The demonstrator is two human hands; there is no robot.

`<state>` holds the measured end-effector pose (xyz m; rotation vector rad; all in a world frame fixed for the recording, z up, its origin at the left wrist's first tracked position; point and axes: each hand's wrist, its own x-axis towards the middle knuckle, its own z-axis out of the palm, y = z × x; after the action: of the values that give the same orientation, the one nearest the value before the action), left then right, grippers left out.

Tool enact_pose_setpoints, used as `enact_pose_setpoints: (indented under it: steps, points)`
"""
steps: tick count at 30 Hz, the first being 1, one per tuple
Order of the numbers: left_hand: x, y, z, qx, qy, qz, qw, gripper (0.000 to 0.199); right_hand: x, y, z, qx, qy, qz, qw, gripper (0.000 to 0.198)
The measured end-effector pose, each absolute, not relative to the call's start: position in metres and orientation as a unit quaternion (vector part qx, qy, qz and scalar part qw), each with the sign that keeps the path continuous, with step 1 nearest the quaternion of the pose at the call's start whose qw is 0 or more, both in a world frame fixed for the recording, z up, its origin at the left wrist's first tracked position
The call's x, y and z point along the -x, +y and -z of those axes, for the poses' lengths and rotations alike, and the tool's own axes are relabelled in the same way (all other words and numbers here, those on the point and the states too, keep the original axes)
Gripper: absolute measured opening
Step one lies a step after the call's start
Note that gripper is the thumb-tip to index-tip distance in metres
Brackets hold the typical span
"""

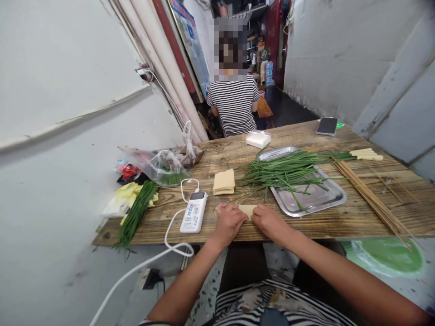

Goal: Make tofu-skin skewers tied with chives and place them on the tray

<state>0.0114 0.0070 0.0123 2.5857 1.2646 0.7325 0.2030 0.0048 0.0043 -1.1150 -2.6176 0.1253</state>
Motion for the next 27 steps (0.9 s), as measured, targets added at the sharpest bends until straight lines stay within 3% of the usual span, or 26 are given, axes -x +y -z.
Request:
enact_pose_setpoints:
  steps: [8,16,21,27]
  points:
    - [-0.003,0.006,-0.003,-0.891,0.382,-0.245,0.005,0.016,-0.205,0.008,-0.006,0.384,-0.905,-0.073,0.167,0.025]
    - [-0.008,0.009,-0.010,-0.903,0.377,-0.206,0.024,0.019,-0.204,0.008,-0.002,0.394,-0.900,-0.053,0.182,0.029]
    - [-0.009,0.016,-0.019,-0.913,0.368,-0.171,0.051,0.021,-0.202,0.000,-0.001,0.407,-0.893,-0.003,0.191,0.018]
    - [-0.009,0.018,-0.024,-0.895,0.394,-0.180,0.105,0.022,-0.203,0.005,0.001,0.399,-0.890,-0.056,0.214,0.029]
